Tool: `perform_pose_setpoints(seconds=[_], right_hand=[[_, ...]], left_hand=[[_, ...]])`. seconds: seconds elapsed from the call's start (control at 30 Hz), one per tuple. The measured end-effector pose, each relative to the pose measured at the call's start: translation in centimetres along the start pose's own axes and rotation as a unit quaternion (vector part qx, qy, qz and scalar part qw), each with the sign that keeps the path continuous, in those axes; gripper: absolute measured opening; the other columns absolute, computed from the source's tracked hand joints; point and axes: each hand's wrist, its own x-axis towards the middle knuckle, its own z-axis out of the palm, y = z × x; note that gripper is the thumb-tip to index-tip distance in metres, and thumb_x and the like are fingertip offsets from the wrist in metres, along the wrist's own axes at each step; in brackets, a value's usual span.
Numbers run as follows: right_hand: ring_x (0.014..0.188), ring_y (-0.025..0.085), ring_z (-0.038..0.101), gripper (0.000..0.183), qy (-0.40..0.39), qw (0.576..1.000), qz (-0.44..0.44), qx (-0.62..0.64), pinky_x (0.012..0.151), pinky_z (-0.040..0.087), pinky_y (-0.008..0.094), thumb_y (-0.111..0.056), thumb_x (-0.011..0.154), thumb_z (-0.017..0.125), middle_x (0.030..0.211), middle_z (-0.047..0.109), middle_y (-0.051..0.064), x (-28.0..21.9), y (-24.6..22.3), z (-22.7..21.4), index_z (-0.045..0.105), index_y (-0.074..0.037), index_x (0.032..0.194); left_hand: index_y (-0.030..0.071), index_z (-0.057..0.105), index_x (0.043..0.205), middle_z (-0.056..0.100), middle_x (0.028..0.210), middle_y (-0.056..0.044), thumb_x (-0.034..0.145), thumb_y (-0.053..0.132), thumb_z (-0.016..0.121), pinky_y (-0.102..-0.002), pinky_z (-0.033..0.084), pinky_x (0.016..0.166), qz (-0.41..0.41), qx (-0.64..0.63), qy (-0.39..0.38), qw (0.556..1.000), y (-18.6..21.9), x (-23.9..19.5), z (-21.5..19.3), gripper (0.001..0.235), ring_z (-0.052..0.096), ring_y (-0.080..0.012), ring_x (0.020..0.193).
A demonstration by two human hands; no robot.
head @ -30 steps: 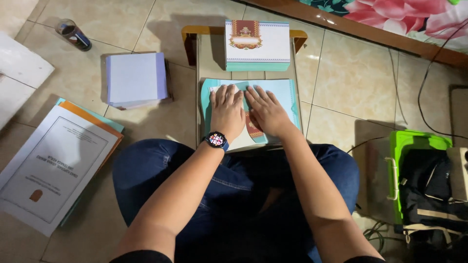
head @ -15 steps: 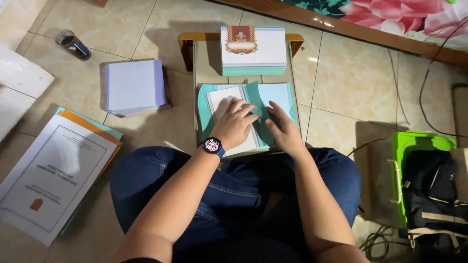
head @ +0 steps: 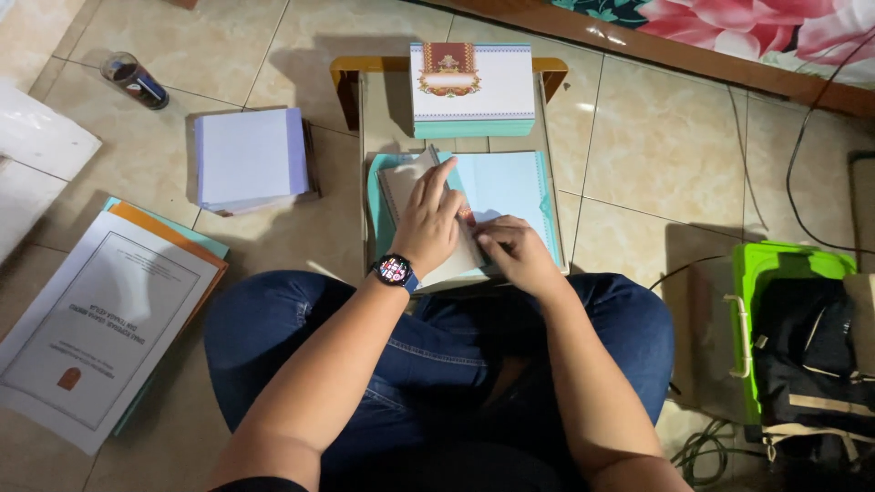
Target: Manually assembling invitations by folding paper inserts and placing them into decorative folders before stacking them in a box.
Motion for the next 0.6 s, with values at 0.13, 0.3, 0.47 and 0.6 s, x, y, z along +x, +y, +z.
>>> perform_pose_setpoints(seconds=[0.13, 0.3, 0.47, 0.6], right_hand=[[0.100, 0.039, 0.071, 0.028, 0.017, 0.999, 0.032, 0.017, 0.093, 0.051, 0.050, -0.019, 0.104, 0.059, 0.098, 0.078, 0.013, -0.1, 0.2, 0.0, 0.077, -0.006, 0.086], [0.111, 0.030, 0.063, 0.037, -0.017, 0.972, -0.053, -0.227, 0.087, 0.049, 0.044, -0.036, 0.088, 0.073, 0.126, 0.068, -0.002, 1.2, -0.3, 0.5, 0.071, -0.023, 0.123], [0.139, 0.033, 0.047, 0.049, -0.042, 0.934, -0.091, -0.344, 0.098, 0.037, 0.048, -0.027, 0.099, 0.056, 0.150, 0.058, 0.001, 4.4, 1.2, 1.7, 0.057, -0.019, 0.146], [0.146, 0.026, 0.042, 0.059, -0.047, 0.915, -0.107, -0.387, 0.107, 0.034, 0.050, -0.027, 0.097, 0.056, 0.155, 0.054, -0.003, 7.5, 4.4, 2.5, 0.048, -0.022, 0.156]], left_hand=[[0.004, 0.050, 0.135, 0.038, 0.154, -0.022, 0.090, 0.014, 0.058, -0.055, 0.035, 0.115, -0.054, 0.028, -0.021, 0.998, -0.3, -0.3, 1.3, 0.047, 0.039, -0.0393, 0.142], [0.003, 0.054, 0.139, 0.048, 0.150, -0.019, 0.094, 0.029, 0.048, -0.057, 0.022, 0.120, -0.172, 0.081, -0.081, 0.978, -0.3, -0.2, 1.5, 0.052, 0.036, -0.0356, 0.145], [0.001, 0.055, 0.140, 0.049, 0.151, -0.020, 0.096, 0.025, 0.045, -0.058, 0.022, 0.120, -0.166, 0.099, -0.072, 0.978, -0.5, -0.5, 2.2, 0.051, 0.038, -0.0367, 0.145], [0.001, 0.055, 0.139, 0.049, 0.151, -0.020, 0.093, 0.026, 0.047, -0.058, 0.023, 0.120, -0.168, 0.099, -0.063, 0.979, -0.4, -0.7, 2.3, 0.053, 0.039, -0.0371, 0.145]])
